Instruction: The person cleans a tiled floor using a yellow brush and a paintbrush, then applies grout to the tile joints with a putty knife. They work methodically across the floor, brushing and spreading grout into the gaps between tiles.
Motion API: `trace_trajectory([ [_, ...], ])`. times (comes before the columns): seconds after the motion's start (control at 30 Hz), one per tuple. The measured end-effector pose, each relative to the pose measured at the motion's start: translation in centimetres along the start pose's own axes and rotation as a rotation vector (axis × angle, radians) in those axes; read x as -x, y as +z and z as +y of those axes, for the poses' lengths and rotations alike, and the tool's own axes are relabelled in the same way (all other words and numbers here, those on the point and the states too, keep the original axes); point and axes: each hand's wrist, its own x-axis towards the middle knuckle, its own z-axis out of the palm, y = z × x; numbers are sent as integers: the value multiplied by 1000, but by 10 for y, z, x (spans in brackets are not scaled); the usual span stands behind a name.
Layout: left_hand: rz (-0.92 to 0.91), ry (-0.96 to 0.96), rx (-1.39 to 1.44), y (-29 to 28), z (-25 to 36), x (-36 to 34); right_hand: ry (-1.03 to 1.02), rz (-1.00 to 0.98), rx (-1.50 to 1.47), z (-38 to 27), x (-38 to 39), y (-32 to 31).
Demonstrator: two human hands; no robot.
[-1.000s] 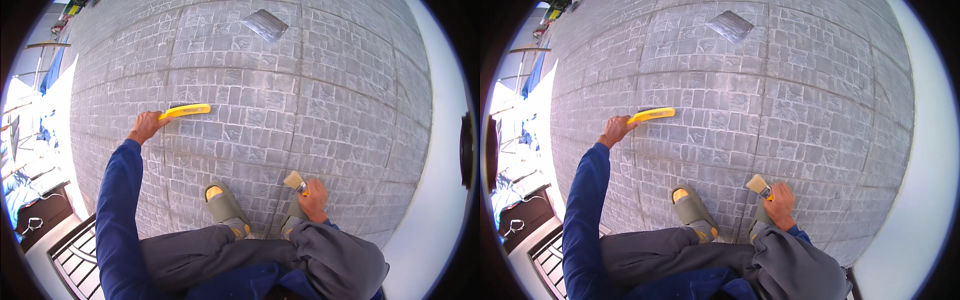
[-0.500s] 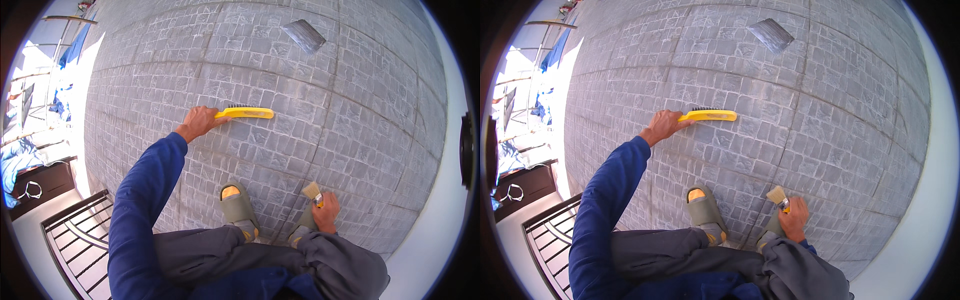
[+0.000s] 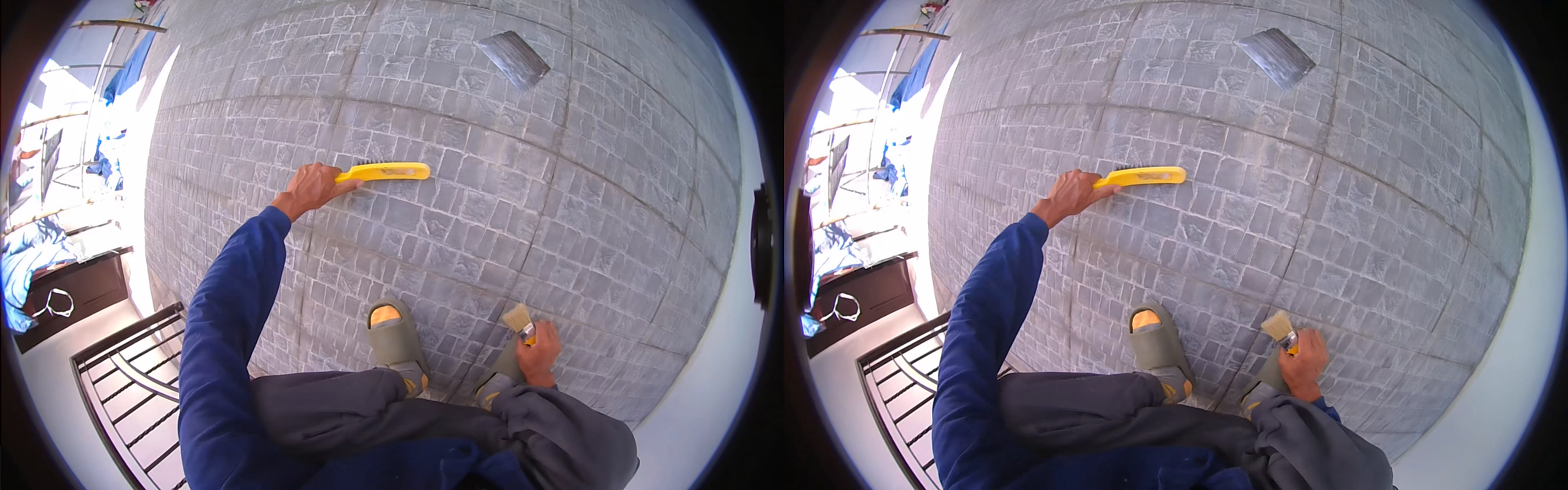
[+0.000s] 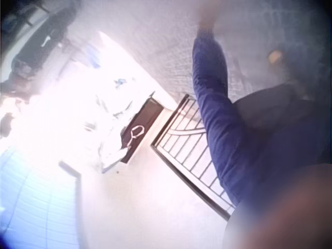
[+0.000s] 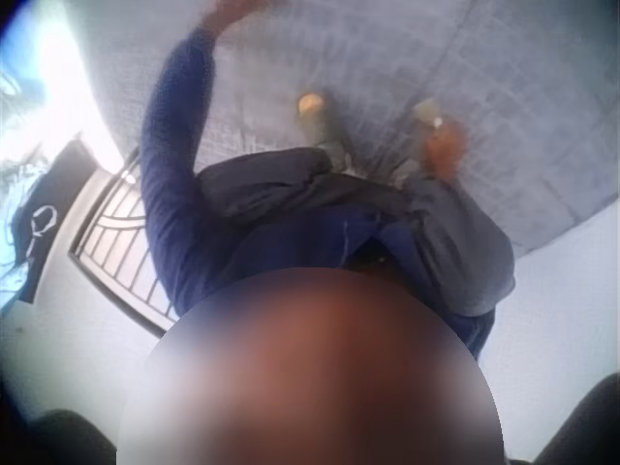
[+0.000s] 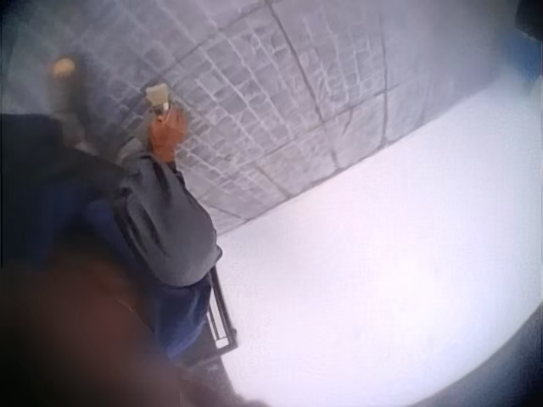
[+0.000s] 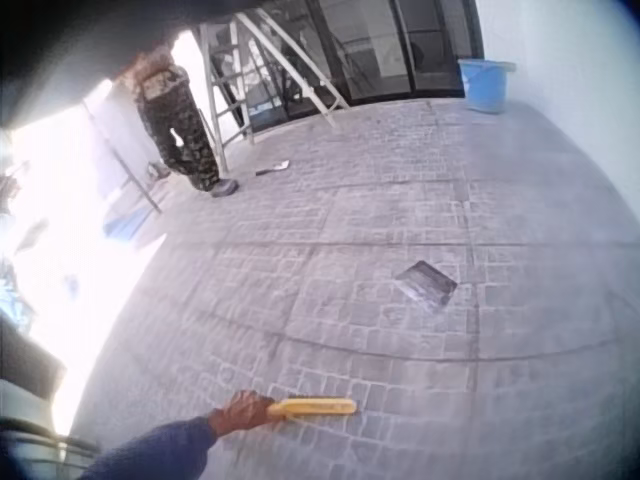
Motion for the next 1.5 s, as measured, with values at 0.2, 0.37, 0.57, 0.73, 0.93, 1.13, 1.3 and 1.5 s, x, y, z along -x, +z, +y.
trace_trajectory([
  [0.2, 61, 75, -43, 4, -6, -3, 34, -30, 31, -2, -4, -2],
  [0.37, -48, -143, -115, -32, -119, 15, 10, 8, 8, -2, -2, -1],
  [0.57, -30, 107, -21, -15, -22, -17, 18, 2, 4, -3, -2, 0],
  [0.73, 33, 318, 43, 9, 80, -39, 14, -34, 6, -8, -8, -4],
  [0.93, 25, 58, 6, -15, -46, -14, 37, -34, -4, -8, -9, -9],
  [1.13, 22, -35, -72, -27, -63, 11, 14, -10, -12, -4, -7, -7],
  [1.3, 34, 171, 55, -12, 103, -49, 21, -22, -16, -5, -8, -7],
  [1.5, 106, 379, 34, -11, 201, -73, 50, -27, 17, -7, -6, -6],
])
